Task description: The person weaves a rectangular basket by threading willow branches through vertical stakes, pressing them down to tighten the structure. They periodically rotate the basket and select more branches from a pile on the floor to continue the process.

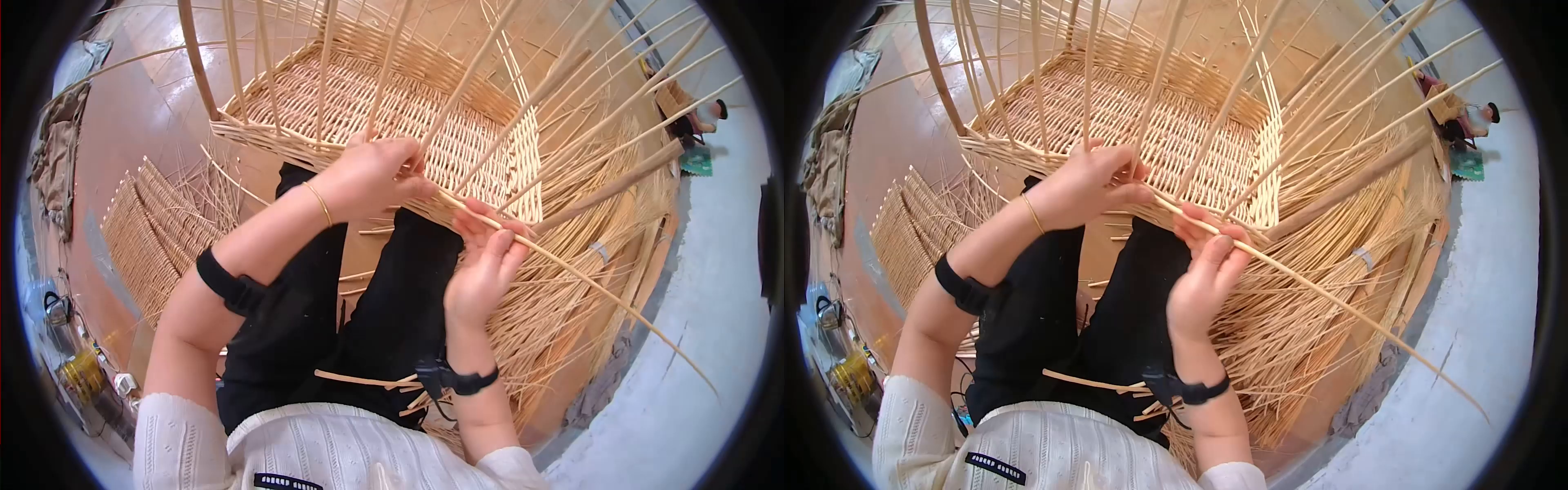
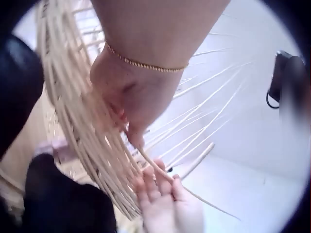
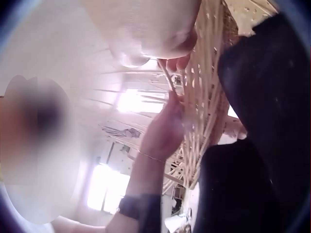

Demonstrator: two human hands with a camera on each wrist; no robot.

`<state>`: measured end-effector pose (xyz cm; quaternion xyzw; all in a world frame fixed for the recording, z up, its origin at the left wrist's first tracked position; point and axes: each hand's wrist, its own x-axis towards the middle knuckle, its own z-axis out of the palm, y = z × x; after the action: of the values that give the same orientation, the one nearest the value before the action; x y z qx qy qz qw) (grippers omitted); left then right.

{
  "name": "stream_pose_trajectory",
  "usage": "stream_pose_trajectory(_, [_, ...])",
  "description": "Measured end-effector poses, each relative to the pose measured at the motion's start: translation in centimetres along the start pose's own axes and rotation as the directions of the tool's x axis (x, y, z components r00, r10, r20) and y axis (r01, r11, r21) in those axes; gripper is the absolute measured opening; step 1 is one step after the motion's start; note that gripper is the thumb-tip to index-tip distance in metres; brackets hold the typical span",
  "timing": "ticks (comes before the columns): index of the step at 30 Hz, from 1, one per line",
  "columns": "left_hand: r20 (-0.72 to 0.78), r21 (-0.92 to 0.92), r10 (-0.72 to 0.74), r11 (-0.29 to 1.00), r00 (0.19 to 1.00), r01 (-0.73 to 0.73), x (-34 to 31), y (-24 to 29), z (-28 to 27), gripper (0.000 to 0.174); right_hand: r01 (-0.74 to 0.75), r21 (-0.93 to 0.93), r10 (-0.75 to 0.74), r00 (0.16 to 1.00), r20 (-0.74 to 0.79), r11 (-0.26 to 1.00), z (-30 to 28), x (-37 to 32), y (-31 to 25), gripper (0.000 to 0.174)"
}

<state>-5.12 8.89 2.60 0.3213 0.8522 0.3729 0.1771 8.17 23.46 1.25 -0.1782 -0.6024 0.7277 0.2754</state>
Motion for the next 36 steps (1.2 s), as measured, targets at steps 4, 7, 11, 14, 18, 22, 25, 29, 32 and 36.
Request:
stream_pose_trajectory(4, [0.083, -0.169, -0.134, 0.975, 0.988, 0.146, 1.1, 0.0, 0.1, 0.034, 0.09, -0.014, -0.09, 0.996, -0.022, 0.996, -4.2, 0.0, -2.4, 0.017])
stream_pose_trajectory(7, [-0.159, -0.051, -0.033, 0.998, 0.987, 0.025, 1.0, -0.5, 1.8, 0.034, 0.058, -0.226, -0.04, 0.996, 0.082, 0.972, -4.7, 2.4, -2.0, 0.017])
stream_pose_trajectory(11, [-0.323, -0.02, -0.077, 0.997, 0.943, 0.074, 0.8, -0.2, 2.7, 0.033, 0.669, -0.65, -0.415, 0.74, 0.53, 0.361, 2.4, 9.0, -7.5, 0.044])
stream_pose_trajectory(14, [-0.338, 0.002, -0.084, 0.996, 0.937, 0.089, 1.2, -1.4, 2.6, 0.032, 0.656, -0.583, -0.41, 0.755, 0.513, 0.479, 7.6, 12.4, -8.5, 0.05])
stream_pose_trajectory(18, [-0.192, -0.19, -0.217, 0.965, 0.957, 0.181, 1.0, -2.0, 0.6, 0.031, 0.415, -0.196, -0.37, 0.9, 0.229, 0.888, 3.4, 8.9, -7.7, 0.044])
stream_pose_trajectory(22, [-0.171, -0.112, -0.199, 0.977, 0.965, 0.181, 1.6, -1.9, 0.1, 0.035, 0.402, -0.02, -0.403, 0.913, -0.069, 0.915, -1.9, 3.6, -0.5, 0.035])
stream_pose_trajectory(25, [-0.244, -0.068, -0.041, 0.997, 0.969, 0.025, 2.0, -1.8, 1.5, 0.046, 0.244, 0.044, -0.226, 0.94, -0.257, 0.969, -1.8, 2.3, -0.6, 0.032])
stream_pose_trajectory(29, [-0.391, -0.185, -0.341, 0.939, 0.855, 0.29, 2.5, -0.5, 2.7, 0.057, 0.4, -0.055, -0.383, 0.903, 0.196, 0.915, -0.5, -1.5, -1.9, 0.033])
stream_pose_trajectory(32, [-0.458, -0.128, -0.248, 0.969, 0.854, 0.212, 1.7, -0.3, 2.1, 0.041, 0.25, 0.095, -0.249, 0.968, -0.018, 0.964, -3.1, -0.2, -1.0, 0.025])
stream_pose_trajectory(36, [-0.642, 0.073, 0.128, 0.992, 0.756, -0.105, 0.0, 3.1, 2.8, 0.019, 0.228, -0.033, -0.229, 0.97, -0.081, 0.973, -5.1, -0.1, 0.3, 0.023])
